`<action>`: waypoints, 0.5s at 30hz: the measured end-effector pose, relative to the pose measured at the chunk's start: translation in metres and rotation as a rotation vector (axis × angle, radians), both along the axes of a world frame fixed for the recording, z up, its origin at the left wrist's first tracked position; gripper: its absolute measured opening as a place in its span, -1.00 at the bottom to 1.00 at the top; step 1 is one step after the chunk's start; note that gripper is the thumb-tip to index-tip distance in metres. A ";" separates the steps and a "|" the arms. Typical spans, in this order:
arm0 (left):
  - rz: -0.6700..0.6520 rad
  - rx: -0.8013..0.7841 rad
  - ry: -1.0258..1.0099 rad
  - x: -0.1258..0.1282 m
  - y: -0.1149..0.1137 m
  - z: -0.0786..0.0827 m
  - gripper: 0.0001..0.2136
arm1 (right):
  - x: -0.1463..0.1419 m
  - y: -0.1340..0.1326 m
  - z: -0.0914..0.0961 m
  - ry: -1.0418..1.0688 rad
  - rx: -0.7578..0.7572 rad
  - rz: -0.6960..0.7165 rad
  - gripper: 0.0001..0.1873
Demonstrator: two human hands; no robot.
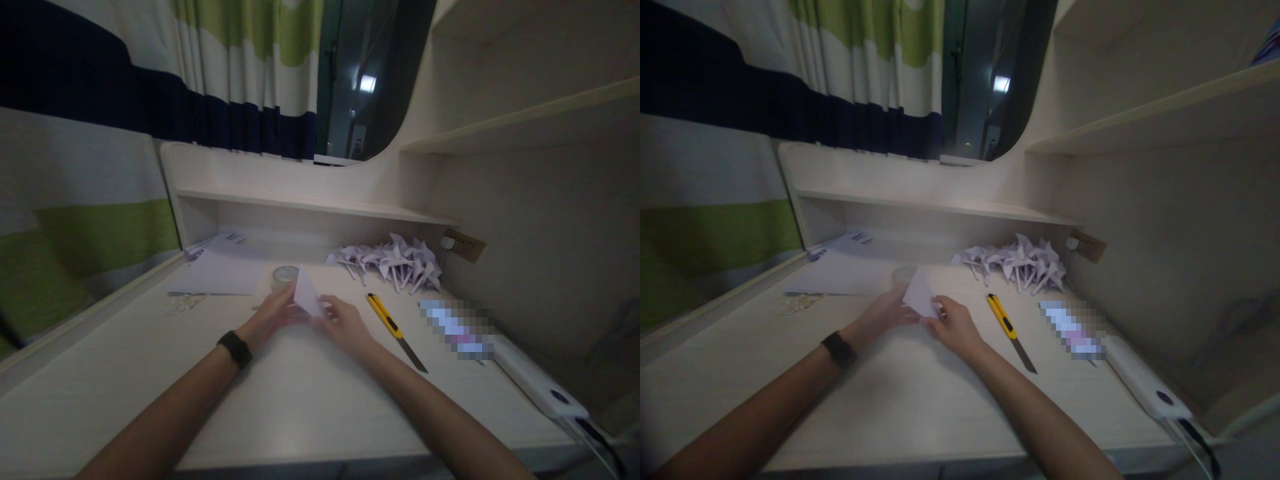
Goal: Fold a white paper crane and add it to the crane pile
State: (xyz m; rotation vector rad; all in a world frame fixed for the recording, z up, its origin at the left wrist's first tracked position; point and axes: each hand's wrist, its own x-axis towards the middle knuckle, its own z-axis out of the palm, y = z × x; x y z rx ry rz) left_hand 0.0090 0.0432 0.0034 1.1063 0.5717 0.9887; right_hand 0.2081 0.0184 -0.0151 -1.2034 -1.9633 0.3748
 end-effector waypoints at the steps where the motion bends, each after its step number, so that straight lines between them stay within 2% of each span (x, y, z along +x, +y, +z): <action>1: -0.025 0.000 -0.005 0.000 -0.002 0.000 -0.50 | -0.001 -0.001 0.001 0.036 -0.038 0.011 -0.54; 7: -0.063 0.001 -0.043 -0.001 0.002 -0.009 -0.55 | -0.003 -0.001 0.000 0.171 -0.166 0.067 -0.58; 15: -0.044 -0.032 -0.061 0.000 0.003 -0.005 -0.55 | -0.002 -0.001 0.000 0.213 -0.172 0.096 -0.60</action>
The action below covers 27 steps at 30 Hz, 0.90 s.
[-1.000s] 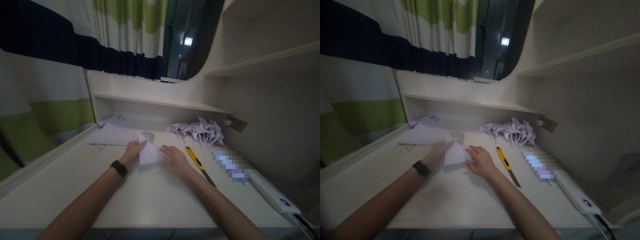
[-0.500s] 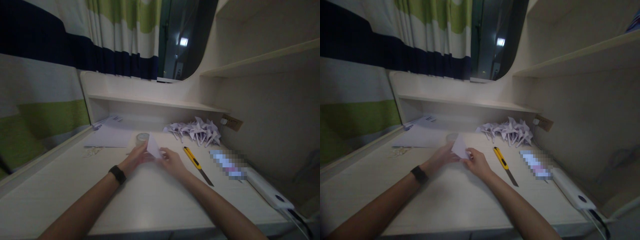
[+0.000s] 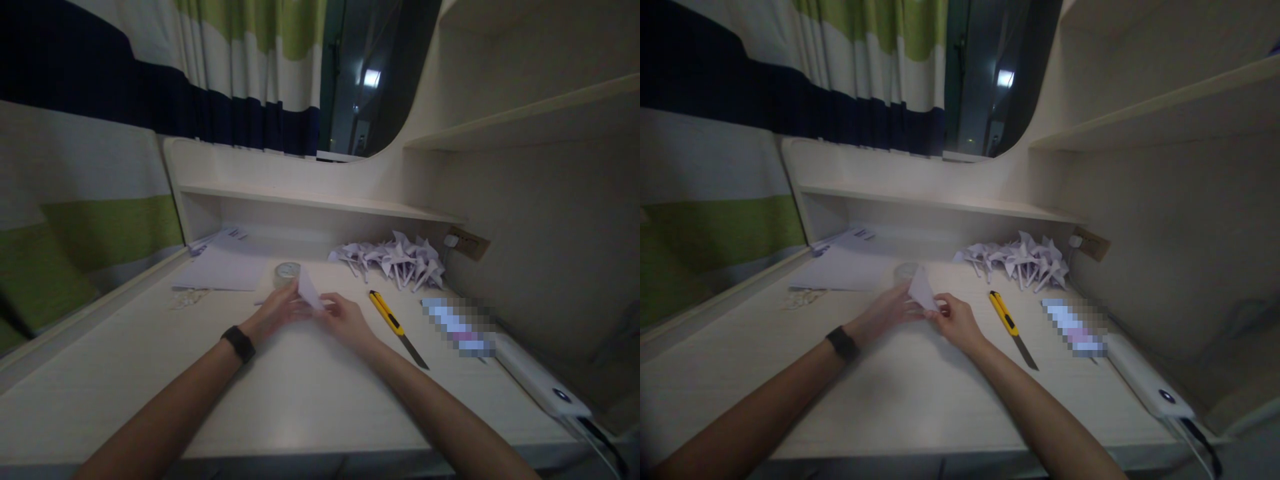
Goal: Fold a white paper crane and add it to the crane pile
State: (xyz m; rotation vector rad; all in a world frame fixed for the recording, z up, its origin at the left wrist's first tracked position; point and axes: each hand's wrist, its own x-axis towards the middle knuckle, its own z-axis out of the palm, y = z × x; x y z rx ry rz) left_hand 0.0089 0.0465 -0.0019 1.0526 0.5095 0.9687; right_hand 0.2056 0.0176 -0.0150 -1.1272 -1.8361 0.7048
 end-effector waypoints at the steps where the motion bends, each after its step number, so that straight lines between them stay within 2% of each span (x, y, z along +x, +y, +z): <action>1: -0.001 -0.001 -0.006 0.000 0.000 -0.001 -0.55 | 0.000 0.000 0.000 -0.009 0.007 -0.005 -0.59; 13: -0.052 0.037 -0.092 -0.003 0.013 -0.016 -0.64 | -0.002 -0.002 0.000 0.025 0.003 0.003 -0.57; 19: -0.068 0.047 -0.087 -0.004 0.004 -0.008 -0.67 | -0.001 -0.002 -0.001 0.099 -0.045 0.048 -0.56; 27: 0.016 -0.020 -0.101 -0.003 -0.004 0.001 -0.77 | -0.003 -0.003 -0.001 0.184 -0.044 0.143 -0.59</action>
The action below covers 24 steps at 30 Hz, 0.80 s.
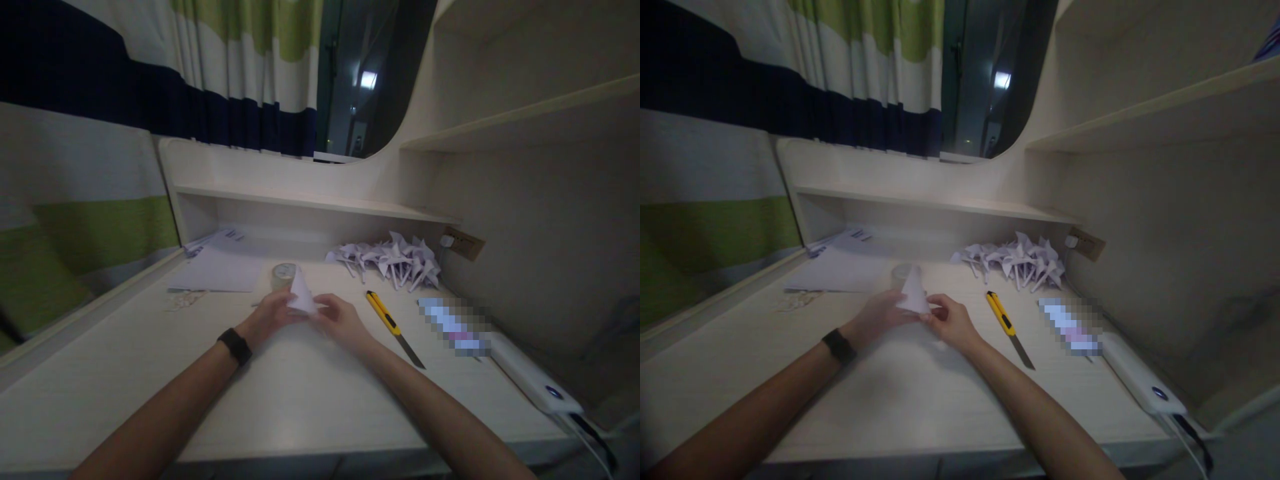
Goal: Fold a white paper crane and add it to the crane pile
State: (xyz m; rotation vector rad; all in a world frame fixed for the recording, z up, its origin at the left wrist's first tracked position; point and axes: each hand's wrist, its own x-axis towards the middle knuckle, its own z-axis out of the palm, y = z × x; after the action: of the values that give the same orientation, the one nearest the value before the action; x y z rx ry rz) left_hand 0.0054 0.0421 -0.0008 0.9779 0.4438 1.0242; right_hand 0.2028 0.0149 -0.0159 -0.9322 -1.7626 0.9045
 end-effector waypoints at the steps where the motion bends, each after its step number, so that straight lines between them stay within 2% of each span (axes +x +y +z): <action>1: 0.011 -0.004 0.011 0.000 0.001 0.000 -0.78 | 0.000 -0.001 0.001 -0.016 0.002 0.007 -0.58; 8: 0.041 -0.013 0.144 0.001 0.003 -0.002 -0.78 | -0.002 -0.006 0.004 -0.171 0.084 -0.001 -0.50; 10: 0.040 -0.004 0.129 0.003 0.003 -0.002 -0.79 | -0.004 -0.007 0.003 -0.269 0.158 -0.037 -0.42; 14: 0.037 -0.020 0.130 0.010 -0.003 0.002 -0.77 | -0.012 -0.009 0.002 -0.448 0.393 -0.202 -0.31; 18: 0.065 0.020 0.111 0.018 -0.015 0.011 -0.79 | -0.022 -0.012 0.005 -0.507 0.563 -0.252 -0.41; 24: 0.063 0.082 0.078 0.022 -0.031 0.024 -0.84 | -0.026 -0.015 0.006 -0.499 0.602 -0.260 -0.55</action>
State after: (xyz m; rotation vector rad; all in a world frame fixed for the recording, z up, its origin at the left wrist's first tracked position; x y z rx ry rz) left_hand 0.0270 0.0113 0.0235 1.0859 0.5024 1.0705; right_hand 0.1769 0.0004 -0.0096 -0.9904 -2.0874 -0.0564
